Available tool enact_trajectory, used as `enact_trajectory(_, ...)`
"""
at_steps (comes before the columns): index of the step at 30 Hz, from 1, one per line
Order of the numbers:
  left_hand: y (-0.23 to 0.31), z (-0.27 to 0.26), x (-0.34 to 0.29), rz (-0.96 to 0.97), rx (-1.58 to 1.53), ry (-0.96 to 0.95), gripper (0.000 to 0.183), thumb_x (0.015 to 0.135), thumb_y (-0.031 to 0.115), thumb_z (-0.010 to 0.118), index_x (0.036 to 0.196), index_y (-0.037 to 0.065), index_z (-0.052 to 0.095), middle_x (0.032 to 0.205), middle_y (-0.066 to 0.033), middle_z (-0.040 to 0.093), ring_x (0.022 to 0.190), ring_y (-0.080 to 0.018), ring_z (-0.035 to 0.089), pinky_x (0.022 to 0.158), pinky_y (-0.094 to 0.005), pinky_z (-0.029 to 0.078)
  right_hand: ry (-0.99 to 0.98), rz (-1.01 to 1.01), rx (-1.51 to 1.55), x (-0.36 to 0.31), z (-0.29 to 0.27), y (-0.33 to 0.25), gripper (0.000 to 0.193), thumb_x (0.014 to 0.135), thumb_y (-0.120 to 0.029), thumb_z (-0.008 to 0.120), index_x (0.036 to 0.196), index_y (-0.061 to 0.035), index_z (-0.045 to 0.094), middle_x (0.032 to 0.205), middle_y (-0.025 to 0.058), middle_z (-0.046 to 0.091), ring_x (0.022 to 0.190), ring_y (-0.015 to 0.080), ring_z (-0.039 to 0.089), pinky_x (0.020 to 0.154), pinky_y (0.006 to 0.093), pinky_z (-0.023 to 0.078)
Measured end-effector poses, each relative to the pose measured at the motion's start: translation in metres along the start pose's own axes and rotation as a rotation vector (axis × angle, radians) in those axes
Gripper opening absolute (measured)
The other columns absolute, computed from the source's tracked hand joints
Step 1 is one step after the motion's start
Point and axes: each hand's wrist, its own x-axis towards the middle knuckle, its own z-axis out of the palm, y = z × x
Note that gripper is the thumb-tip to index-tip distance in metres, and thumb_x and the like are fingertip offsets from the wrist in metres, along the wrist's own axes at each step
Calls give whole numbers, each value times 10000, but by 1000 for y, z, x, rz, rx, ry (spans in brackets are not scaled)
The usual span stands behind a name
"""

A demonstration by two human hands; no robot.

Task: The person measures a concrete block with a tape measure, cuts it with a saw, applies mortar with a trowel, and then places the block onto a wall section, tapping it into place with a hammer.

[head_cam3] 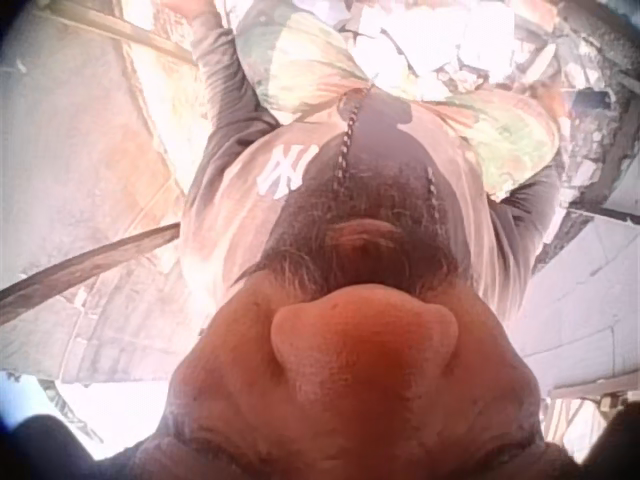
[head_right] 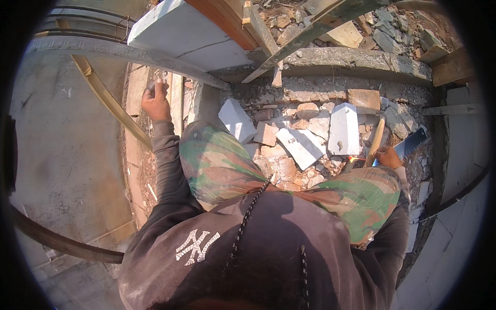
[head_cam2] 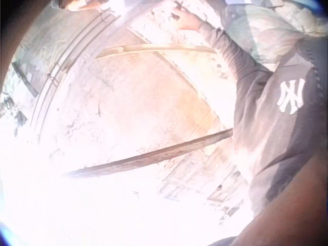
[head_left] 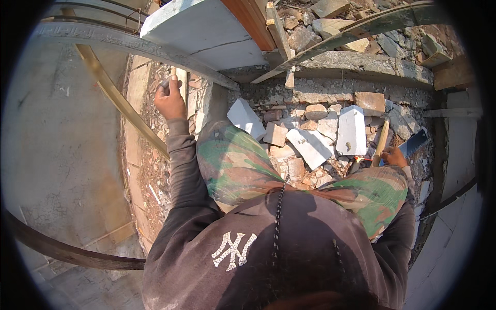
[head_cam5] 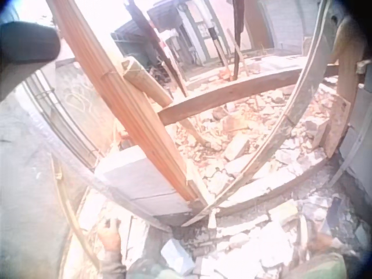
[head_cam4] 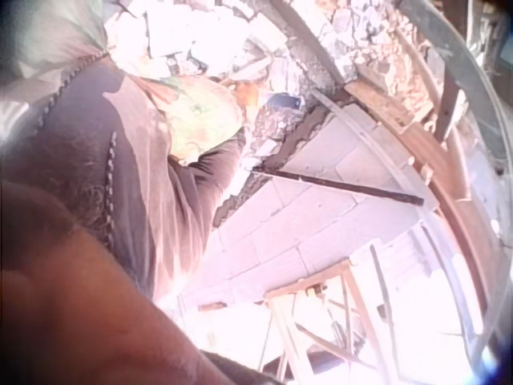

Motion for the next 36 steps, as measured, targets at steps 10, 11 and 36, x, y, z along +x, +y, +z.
enact_trajectory(10,2,22,9,47,176,11,598,876,185,853,1306,-133,587,1174,-199,714,1049,-229,701,934,-332,549,208,49,880,-87,-57,-78,397,1029,-332,674,1296,-39,652,943,17,670,768,70,622,620,235,484)
enact_trajectory(11,4,25,16,48,178,19,598,876,185,853,1306,-133,587,1174,-199,714,1049,-229,701,934,-332,549,282,62,911,-108,-69,-96,391,1033,-336,668,1299,-50,653,941,6,659,783,58,609,626,222,466)
enact_trajectory(36,119,-7,-81,-614,434,-261,523,933,347,748,1279,-31,642,1207,-229,721,1136,-338,697,999,-420,530,166,-11,148,-271,-85,-262,325,925,-328,708,1091,-50,736,981,208,760,947,382,736,860,456,558)
